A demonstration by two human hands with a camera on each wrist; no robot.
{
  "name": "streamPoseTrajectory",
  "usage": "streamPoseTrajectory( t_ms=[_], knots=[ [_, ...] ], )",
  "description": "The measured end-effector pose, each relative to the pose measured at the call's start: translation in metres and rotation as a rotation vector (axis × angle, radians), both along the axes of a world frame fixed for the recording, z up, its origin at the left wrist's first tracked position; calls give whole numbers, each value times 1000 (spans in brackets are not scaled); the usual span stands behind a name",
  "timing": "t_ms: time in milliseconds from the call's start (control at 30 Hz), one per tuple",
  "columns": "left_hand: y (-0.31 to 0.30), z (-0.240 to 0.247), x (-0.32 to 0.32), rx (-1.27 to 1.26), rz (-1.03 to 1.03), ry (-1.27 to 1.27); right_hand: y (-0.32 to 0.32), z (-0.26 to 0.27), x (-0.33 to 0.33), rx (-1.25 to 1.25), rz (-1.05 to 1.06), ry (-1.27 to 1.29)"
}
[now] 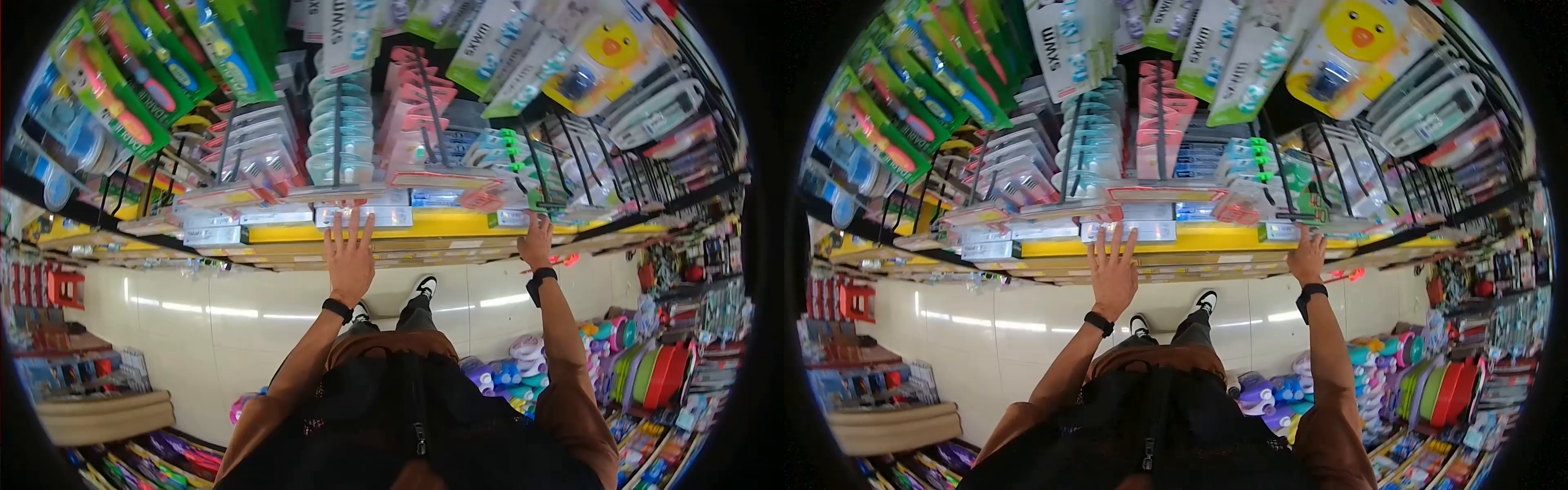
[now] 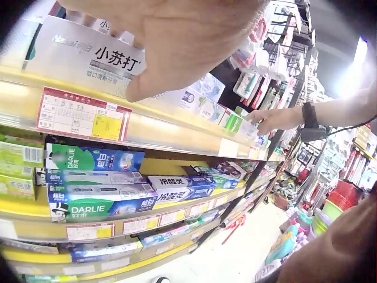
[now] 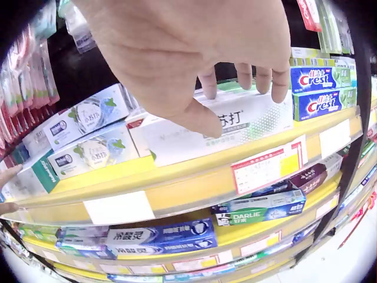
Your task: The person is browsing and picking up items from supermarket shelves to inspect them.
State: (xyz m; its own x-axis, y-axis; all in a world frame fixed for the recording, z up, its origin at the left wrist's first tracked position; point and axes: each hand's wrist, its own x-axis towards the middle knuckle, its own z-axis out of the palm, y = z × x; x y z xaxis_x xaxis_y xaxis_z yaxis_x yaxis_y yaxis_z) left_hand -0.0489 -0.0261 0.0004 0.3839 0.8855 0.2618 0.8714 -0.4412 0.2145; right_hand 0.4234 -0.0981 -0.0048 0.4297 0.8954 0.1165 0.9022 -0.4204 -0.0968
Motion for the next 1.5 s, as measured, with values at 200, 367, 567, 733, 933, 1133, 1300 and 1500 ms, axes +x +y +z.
streamPoseTrajectory(
  t_ms=[200,367,567,733,933,1133,1300,1500],
  knots=[
    [-2,2,-1,-15,33,-15,2,-10,21,-108,-14,-49],
    [0,-2,0,-16,50,16,2,-35,45,143,79,-87],
    [-7,7,1,-35,32,-200,7,-3,33,-114,35,-90],
    [-36,15,4,-115,50,-573,0,-5,36,-9,66,-108],
    [-61,13,1,-391,-29,-678,-15,18,17,77,170,-156],
    [-61,21,2,-555,-142,-732,-50,85,-68,309,151,158],
    [-53,56,19,-626,-195,-897,-79,114,-161,310,181,678],
    [-31,92,-11,-386,-375,-738,-62,128,-251,265,348,818]
  ],
)
